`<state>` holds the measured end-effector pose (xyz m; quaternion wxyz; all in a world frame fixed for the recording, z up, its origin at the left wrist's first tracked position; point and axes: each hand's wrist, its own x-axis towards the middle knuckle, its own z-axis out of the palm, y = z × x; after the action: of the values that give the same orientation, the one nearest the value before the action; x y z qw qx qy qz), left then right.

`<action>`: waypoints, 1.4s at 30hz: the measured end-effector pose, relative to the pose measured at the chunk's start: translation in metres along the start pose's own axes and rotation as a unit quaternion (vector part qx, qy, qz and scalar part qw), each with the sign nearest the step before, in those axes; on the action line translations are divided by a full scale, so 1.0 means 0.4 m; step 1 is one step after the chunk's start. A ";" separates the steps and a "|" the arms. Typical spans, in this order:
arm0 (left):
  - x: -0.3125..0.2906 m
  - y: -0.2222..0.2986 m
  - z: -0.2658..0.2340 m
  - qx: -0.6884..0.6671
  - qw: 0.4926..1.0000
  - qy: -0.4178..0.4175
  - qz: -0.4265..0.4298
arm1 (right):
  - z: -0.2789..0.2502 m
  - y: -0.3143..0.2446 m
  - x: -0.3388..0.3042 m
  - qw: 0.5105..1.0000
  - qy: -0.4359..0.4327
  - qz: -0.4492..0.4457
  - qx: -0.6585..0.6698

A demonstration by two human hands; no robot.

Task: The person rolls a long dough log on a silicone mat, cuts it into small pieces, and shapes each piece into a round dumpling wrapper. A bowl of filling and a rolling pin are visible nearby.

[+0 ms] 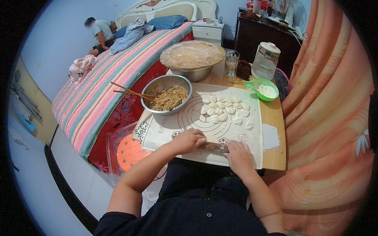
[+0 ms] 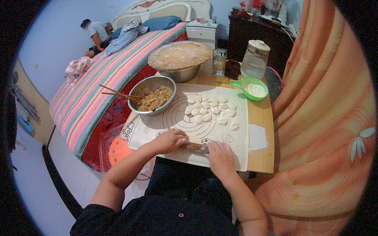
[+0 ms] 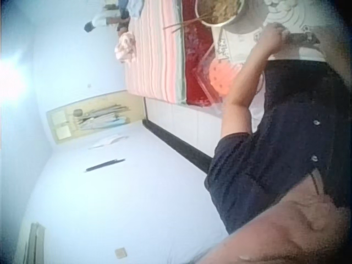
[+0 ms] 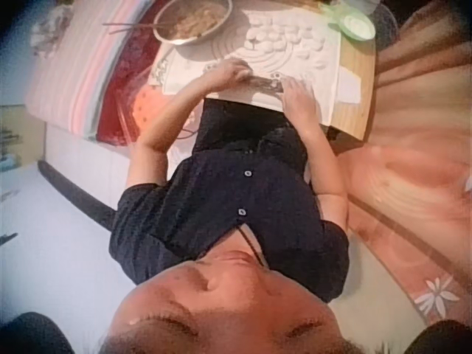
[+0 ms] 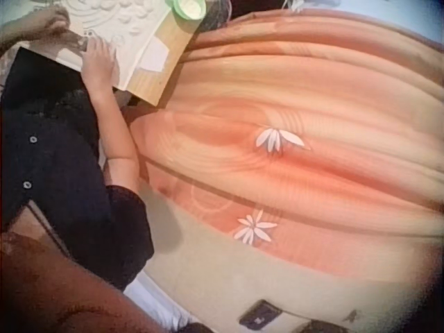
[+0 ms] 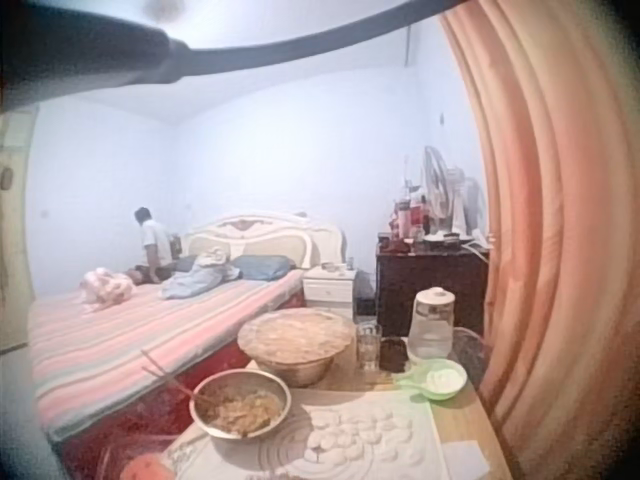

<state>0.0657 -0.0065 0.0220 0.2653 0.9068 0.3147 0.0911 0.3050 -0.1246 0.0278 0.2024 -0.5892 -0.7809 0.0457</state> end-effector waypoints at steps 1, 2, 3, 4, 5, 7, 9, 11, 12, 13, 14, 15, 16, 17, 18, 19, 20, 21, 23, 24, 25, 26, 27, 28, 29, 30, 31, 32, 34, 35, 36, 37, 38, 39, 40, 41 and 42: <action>-0.013 -0.016 0.006 -0.009 1.000 0.003 0.006 | 0.008 0.002 0.003 1.000 -0.016 -0.003 -0.007; -0.022 -0.023 0.006 0.003 0.999 0.034 0.003 | 0.018 0.006 0.009 0.999 -0.033 -0.005 -0.013; -0.031 -0.030 0.003 0.015 0.998 0.066 0.000 | 0.031 0.008 0.020 0.999 -0.048 -0.009 -0.020; -0.040 -0.035 0.005 0.026 0.995 0.095 -0.005 | 0.046 0.006 0.038 0.999 -0.043 0.006 -0.030; -0.029 -0.065 0.013 0.090 0.987 0.128 -0.029 | 0.063 0.006 0.074 0.998 -0.038 0.021 -0.040; 0.000 -0.090 0.007 0.093 0.976 0.172 -0.097 | 0.095 0.014 0.149 0.997 -0.017 0.054 -0.053; 0.038 -0.035 -0.053 0.093 0.960 0.146 -0.218 | 0.114 0.035 0.215 0.993 0.026 0.097 -0.065; 0.033 -0.057 -0.035 0.115 0.962 0.156 -0.194 | 0.119 0.042 0.210 0.995 0.021 0.085 -0.053; 0.020 -0.070 -0.018 0.123 0.962 0.159 -0.186 | 0.125 0.045 0.197 0.996 0.013 0.079 -0.046; 0.001 -0.075 -0.010 0.149 0.966 0.073 -0.199 | 0.118 0.038 0.162 0.997 -0.016 0.055 -0.047; -0.039 -0.068 0.016 0.178 0.966 0.113 -0.146 | 0.089 0.018 0.108 0.998 -0.043 0.028 -0.048; -0.088 -0.053 0.050 0.208 0.962 0.152 -0.090 | 0.061 -0.004 0.057 0.997 -0.066 0.004 -0.049; -0.112 -0.045 0.067 0.237 0.952 0.190 -0.033 | 0.048 -0.017 0.011 0.995 -0.088 0.003 -0.049; -0.100 -0.044 0.060 0.236 0.956 0.172 -0.026 | 0.051 -0.013 -0.007 0.994 -0.092 0.013 -0.062; -0.093 -0.039 0.055 0.235 0.960 0.151 -0.025 | 0.055 -0.010 -0.022 0.992 -0.098 0.022 -0.071; -0.093 -0.030 0.057 0.230 0.965 0.126 -0.027 | 0.060 0.007 -0.004 0.995 -0.076 0.033 -0.057; -0.065 -0.026 0.047 0.216 0.966 0.133 -0.055 | 0.066 0.030 0.036 0.997 -0.053 0.046 -0.043; -0.037 -0.033 0.034 0.190 0.971 0.123 -0.072 | 0.059 0.045 0.078 0.997 -0.030 0.069 -0.031; 0.022 -0.056 0.018 0.135 0.982 0.115 -0.059 | 0.048 0.079 0.147 0.997 -0.029 0.058 -0.045; 0.041 -0.066 0.016 0.101 0.988 0.110 -0.036 | 0.047 0.086 0.159 0.997 -0.034 0.055 -0.050; 0.057 -0.071 0.014 0.067 0.992 0.104 -0.013 | 0.038 0.080 0.159 0.999 -0.008 0.029 -0.043; 0.076 -0.072 0.012 0.001 0.998 0.061 0.008 | 0.032 0.088 0.149 0.999 -0.025 0.003 -0.027; 0.095 -0.060 0.009 -0.067 0.997 0.019 0.026 | 0.029 0.100 0.134 0.999 -0.045 -0.025 -0.010; 0.111 -0.046 0.011 -0.134 0.990 -0.023 0.044 | 0.026 0.104 0.124 0.996 -0.065 -0.053 0.006; 0.120 -0.033 0.021 -0.138 0.989 -0.019 0.043 | 0.025 0.100 0.118 0.997 -0.056 -0.042 0.016; 0.122 -0.028 0.017 -0.095 0.994 -0.026 0.044 | 0.010 0.084 0.110 0.998 -0.047 -0.028 0.026; 0.121 -0.020 0.011 -0.053 0.997 -0.034 0.043 | -0.002 0.069 0.100 0.998 -0.039 -0.015 0.038; 0.118 -0.011 0.006 -0.010 0.998 -0.042 0.041 | -0.011 0.058 0.087 0.999 -0.022 -0.020 0.027; 0.087 -0.003 -0.008 0.006 0.998 -0.062 0.016 | -0.020 0.041 0.060 1.000 0.015 -0.026 0.008; 0.069 -0.009 -0.011 0.014 0.997 -0.072 0.003 | -0.024 0.033 0.052 1.000 -0.005 -0.010 0.021; 0.050 -0.024 -0.003 0.008 1.000 -0.026 0.000 | -0.030 0.024 0.044 0.999 -0.026 0.006 0.034; 0.031 -0.045 0.010 0.002 1.000 0.020 -0.003 | -0.032 0.017 0.039 0.998 -0.046 0.023 0.047; 0.018 -0.059 0.017 -0.004 0.998 0.066 -0.005 | 0.001 0.032 0.052 0.999 -0.029 0.007 0.029; 0.024 -0.067 0.003 0.059 0.995 0.076 0.000 | 0.056 0.060 0.075 1.000 -0.013 -0.006 0.011; 0.017 -0.066 0.001 0.103 0.990 0.094 -0.012 | 0.064 0.060 0.103 1.000 0.004 -0.024 -0.009; 0.007 -0.062 0.003 0.146 0.983 0.112 -0.024 | 0.058 0.050 0.107 0.998 -0.048 0.014 -0.040; 0.002 -0.067 -0.002 0.192 0.971 0.134 -0.037 | 0.049 0.035 0.114 0.998 -0.045 0.004 -0.041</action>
<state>0.0522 0.0119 0.0081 0.0447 0.9080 0.3925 0.1398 0.3003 -0.0742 0.0176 0.1423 -0.5977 -0.7879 0.0407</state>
